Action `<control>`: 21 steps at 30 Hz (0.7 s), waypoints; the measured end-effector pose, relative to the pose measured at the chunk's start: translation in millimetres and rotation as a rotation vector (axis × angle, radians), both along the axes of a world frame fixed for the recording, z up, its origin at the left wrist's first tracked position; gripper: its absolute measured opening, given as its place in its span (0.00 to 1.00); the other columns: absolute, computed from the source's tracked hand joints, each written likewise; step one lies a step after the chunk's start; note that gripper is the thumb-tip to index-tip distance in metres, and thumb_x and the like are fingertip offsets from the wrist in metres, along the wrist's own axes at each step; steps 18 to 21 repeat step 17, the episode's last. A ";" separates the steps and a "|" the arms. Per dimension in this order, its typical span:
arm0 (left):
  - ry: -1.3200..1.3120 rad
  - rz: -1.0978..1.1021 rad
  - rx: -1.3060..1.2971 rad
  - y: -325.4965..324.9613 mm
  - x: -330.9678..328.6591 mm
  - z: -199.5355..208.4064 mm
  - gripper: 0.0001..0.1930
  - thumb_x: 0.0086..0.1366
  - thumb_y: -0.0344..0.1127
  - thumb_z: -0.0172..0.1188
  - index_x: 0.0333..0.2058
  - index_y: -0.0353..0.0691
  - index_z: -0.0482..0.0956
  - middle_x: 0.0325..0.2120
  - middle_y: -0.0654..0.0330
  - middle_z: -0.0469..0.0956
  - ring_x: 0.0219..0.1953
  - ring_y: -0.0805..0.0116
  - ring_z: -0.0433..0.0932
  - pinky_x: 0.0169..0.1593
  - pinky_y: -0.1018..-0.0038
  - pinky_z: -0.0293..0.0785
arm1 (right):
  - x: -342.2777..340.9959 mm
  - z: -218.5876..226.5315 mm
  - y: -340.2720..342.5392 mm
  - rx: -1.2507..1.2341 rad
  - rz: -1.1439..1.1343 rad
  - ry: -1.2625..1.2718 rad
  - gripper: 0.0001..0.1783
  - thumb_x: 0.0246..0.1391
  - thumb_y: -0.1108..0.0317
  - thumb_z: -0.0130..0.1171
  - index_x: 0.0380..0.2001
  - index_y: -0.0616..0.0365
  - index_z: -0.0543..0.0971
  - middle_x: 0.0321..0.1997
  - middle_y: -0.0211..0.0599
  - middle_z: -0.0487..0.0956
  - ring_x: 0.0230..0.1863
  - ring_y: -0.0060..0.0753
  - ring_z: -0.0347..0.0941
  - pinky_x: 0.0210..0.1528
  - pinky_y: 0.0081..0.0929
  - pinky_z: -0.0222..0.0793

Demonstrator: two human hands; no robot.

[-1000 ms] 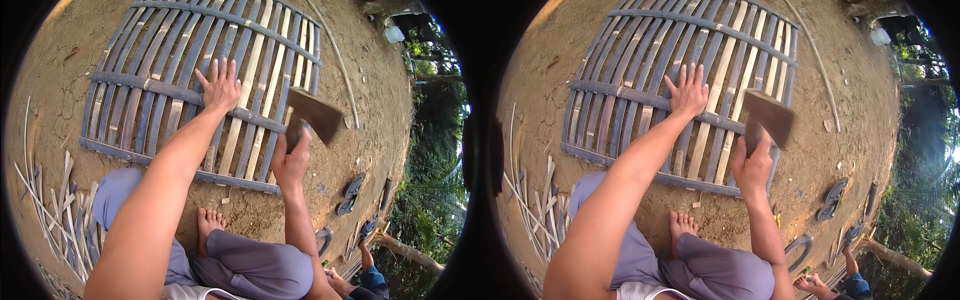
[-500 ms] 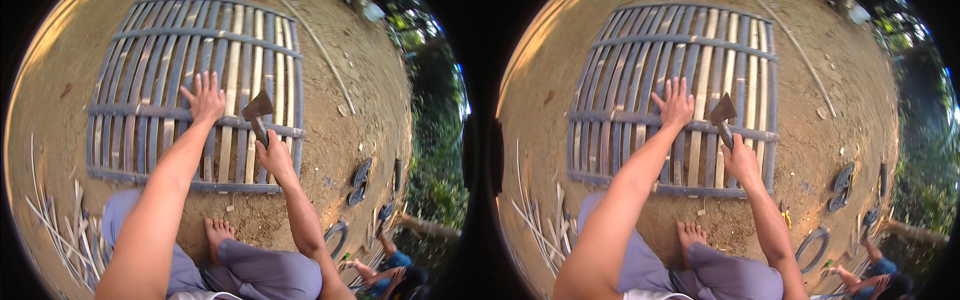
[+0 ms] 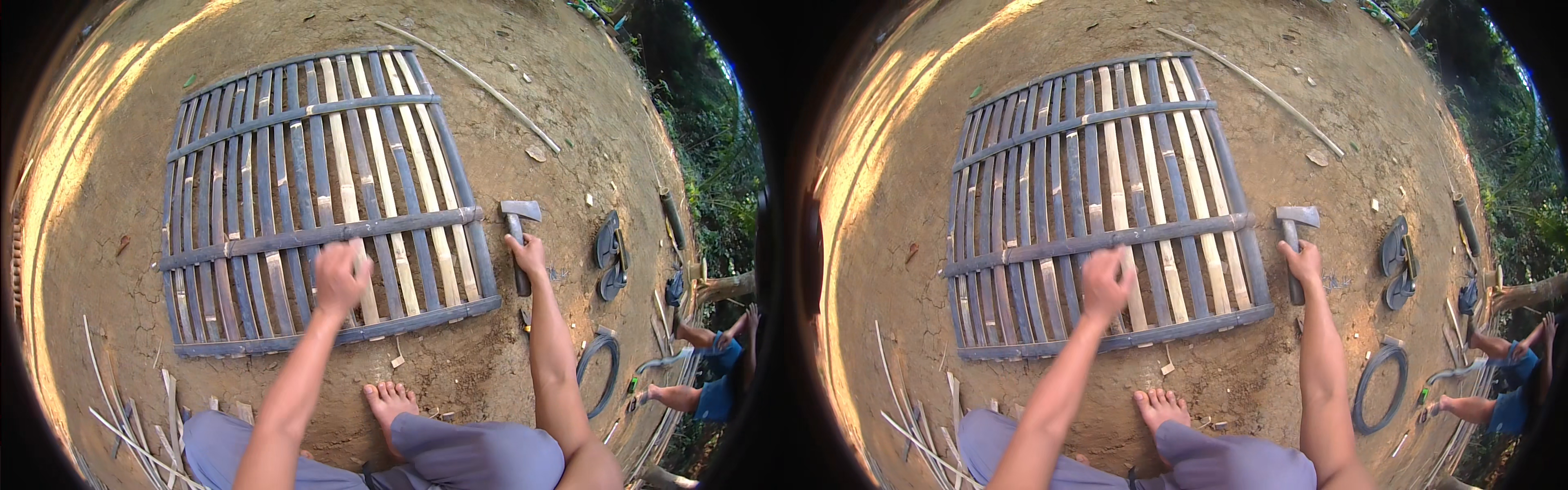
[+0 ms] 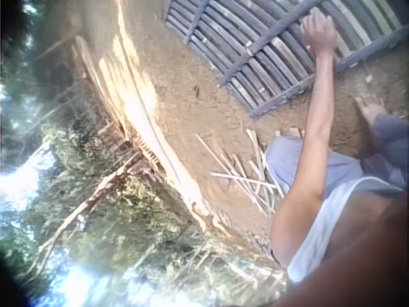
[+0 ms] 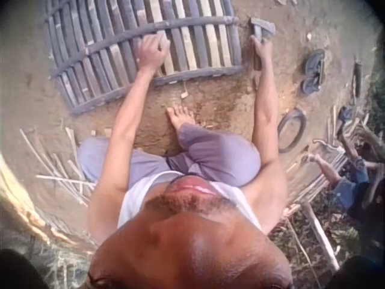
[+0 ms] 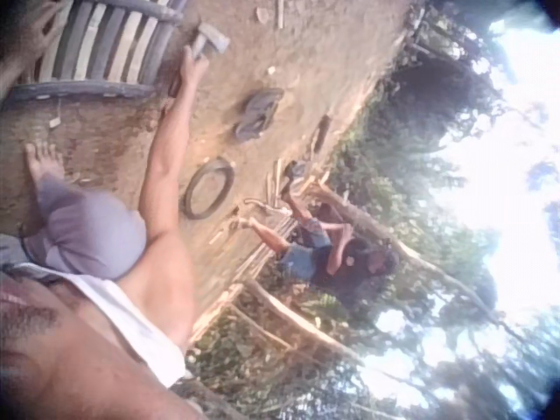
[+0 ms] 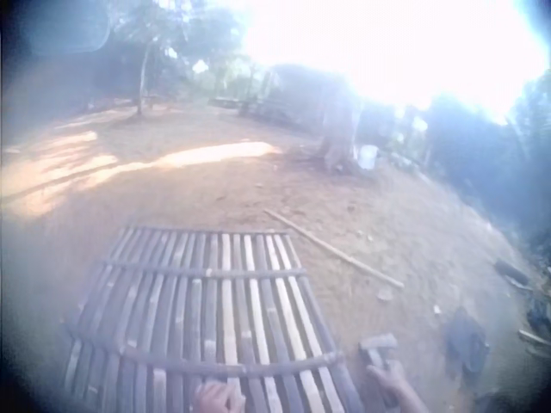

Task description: The person constructs a lattice structure by hammering bamboo slats into place and securing them with wire using pliers.

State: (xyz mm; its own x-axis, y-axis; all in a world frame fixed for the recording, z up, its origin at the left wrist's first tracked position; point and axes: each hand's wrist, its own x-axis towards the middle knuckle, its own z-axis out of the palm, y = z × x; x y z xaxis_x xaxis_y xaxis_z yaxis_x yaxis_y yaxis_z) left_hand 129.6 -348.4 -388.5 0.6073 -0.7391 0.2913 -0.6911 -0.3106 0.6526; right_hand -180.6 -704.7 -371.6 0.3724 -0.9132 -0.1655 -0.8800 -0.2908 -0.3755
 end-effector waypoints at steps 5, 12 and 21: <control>-0.125 -0.257 0.299 44.2 -106.1 16.7 0.21 0.56 0.51 0.73 0.44 0.46 0.82 0.42 0.61 0.79 0.46 0.62 0.78 0.56 0.56 0.65 | 44.3 7.0 55.7 -0.367 0.010 -0.198 0.22 0.57 0.56 0.69 0.51 0.56 0.85 0.35 0.44 0.86 0.37 0.44 0.84 0.44 0.40 0.78; -0.157 -0.304 0.382 47.3 -110.9 3.3 0.25 0.48 0.38 0.78 0.46 0.48 0.80 0.39 0.60 0.75 0.45 0.61 0.78 0.52 0.59 0.67 | 53.5 4.9 111.6 0.099 -0.002 -0.063 0.30 0.55 0.45 0.67 0.54 0.55 0.84 0.42 0.51 0.87 0.46 0.49 0.84 0.50 0.41 0.78; 0.005 -0.327 0.436 58.7 -107.1 11.8 0.26 0.47 0.34 0.77 0.47 0.47 0.81 0.40 0.57 0.76 0.48 0.58 0.80 0.51 0.58 0.69 | 33.5 -22.3 85.9 0.249 0.020 -0.137 0.32 0.58 0.43 0.65 0.58 0.54 0.83 0.53 0.56 0.85 0.60 0.48 0.81 0.63 0.39 0.73</control>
